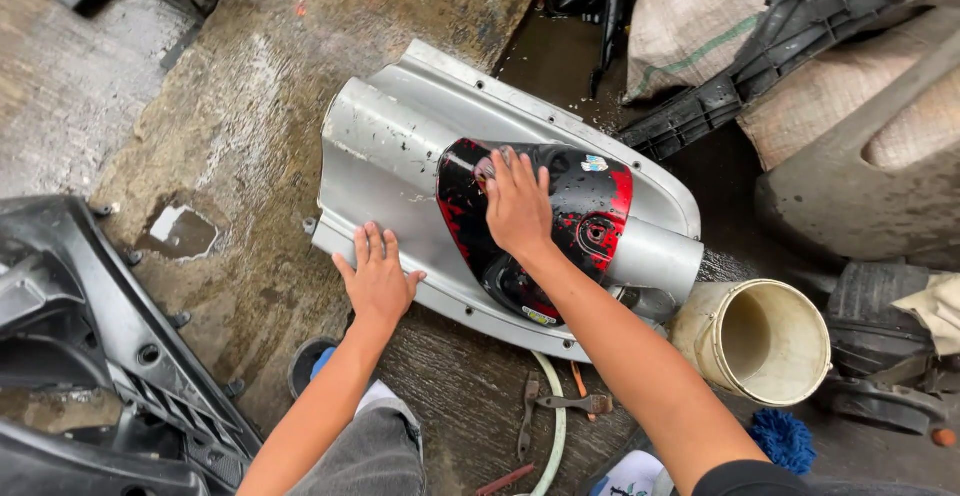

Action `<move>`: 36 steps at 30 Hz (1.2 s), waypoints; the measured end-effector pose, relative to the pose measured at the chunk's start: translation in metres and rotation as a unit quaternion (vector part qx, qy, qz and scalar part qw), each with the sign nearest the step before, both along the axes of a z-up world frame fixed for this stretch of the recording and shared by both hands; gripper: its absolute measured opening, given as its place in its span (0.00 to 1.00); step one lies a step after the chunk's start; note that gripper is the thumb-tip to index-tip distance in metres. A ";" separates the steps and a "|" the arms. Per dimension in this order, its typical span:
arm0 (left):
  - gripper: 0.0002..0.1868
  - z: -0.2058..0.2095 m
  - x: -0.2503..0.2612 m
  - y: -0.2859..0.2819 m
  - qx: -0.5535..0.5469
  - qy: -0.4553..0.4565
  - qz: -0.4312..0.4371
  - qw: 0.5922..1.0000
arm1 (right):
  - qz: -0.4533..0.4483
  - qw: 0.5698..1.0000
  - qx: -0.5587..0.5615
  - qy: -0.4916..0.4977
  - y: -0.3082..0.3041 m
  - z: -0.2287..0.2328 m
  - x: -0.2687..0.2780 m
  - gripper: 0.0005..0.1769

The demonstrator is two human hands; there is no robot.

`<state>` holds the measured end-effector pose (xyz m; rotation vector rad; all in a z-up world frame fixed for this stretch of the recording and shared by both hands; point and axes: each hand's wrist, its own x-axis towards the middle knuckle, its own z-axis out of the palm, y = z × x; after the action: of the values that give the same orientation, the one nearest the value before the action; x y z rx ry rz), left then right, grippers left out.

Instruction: Cleaning a motorcycle fairing using a cloth and soapy water

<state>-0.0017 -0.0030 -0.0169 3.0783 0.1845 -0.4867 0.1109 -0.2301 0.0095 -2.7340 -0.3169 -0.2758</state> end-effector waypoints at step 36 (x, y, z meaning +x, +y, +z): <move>0.47 0.005 -0.001 -0.008 0.045 0.016 -0.023 0.999 | -0.006 0.980 -0.126 0.156 -0.103 0.054 -0.025 0.29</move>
<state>-0.0023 -0.0110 -0.0117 3.1703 0.1395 -0.5439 0.0861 -0.3331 0.0636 -2.9670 -0.2634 0.2040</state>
